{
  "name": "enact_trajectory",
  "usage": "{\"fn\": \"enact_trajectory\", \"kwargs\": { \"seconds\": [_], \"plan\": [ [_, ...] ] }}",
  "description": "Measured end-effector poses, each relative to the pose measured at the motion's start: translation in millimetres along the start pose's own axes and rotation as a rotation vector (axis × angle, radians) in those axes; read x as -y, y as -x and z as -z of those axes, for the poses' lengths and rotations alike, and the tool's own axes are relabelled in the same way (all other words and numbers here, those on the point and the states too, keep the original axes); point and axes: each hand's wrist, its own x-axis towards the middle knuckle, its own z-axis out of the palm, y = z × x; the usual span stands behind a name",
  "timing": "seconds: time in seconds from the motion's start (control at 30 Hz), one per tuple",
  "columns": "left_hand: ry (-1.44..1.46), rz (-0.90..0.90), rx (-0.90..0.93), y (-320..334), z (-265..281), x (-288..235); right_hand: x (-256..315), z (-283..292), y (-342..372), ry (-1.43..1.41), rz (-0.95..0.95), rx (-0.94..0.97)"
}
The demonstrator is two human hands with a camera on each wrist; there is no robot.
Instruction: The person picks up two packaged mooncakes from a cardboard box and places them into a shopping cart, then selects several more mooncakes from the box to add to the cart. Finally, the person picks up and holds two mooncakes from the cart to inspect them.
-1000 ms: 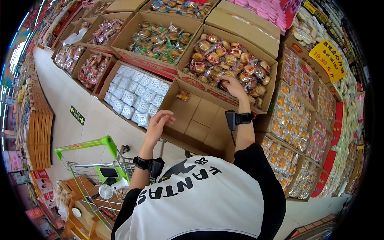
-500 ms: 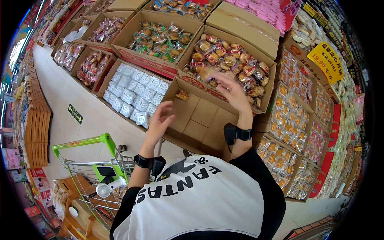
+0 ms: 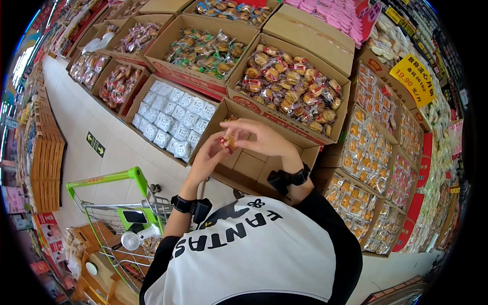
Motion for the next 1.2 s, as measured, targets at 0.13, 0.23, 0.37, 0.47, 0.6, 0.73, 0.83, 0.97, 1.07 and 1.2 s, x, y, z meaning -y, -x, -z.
{"fn": "enact_trajectory", "kwargs": {
  "seconds": [0.13, 0.23, 0.37, 0.47, 0.6, 0.73, 0.83, 0.97, 1.07, 1.2],
  "plan": [
    [0.133, 0.094, 0.012, 4, -2, -4, -19, 29, -5, 0.024, -0.100, -0.319],
    [0.164, 0.084, -0.006, 5, -1, -2, -56, 59, -7, 0.222, -0.165, -0.543],
    [0.182, 0.076, -0.042, 7, 3, 3, -101, 95, -16, 0.299, -0.266, -0.613],
    [0.181, 0.069, -0.064, 8, 4, 1, -118, 105, -30, 0.350, -0.329, -0.631],
    [0.210, 0.068, -0.121, 10, 5, 2, -143, 109, -47, 0.646, -0.364, -0.613],
    [0.239, 0.087, -0.155, 15, 6, 0, -138, 104, -59, 0.765, -0.551, -0.500],
    [0.300, 0.085, -0.173, 16, 5, -3, -154, 97, -66, 0.848, -0.504, -0.495],
    [0.330, 0.102, -0.213, 18, 7, 0, -163, 97, -67, 0.902, -0.544, -0.405],
    [0.348, 0.053, -0.262, 19, 3, -6, -163, 97, -68, 0.945, -0.628, -0.371],
    [0.353, 0.034, -0.265, 21, 2, -16, -158, 96, -70, 1.006, -0.683, -0.363]
  ]
}}
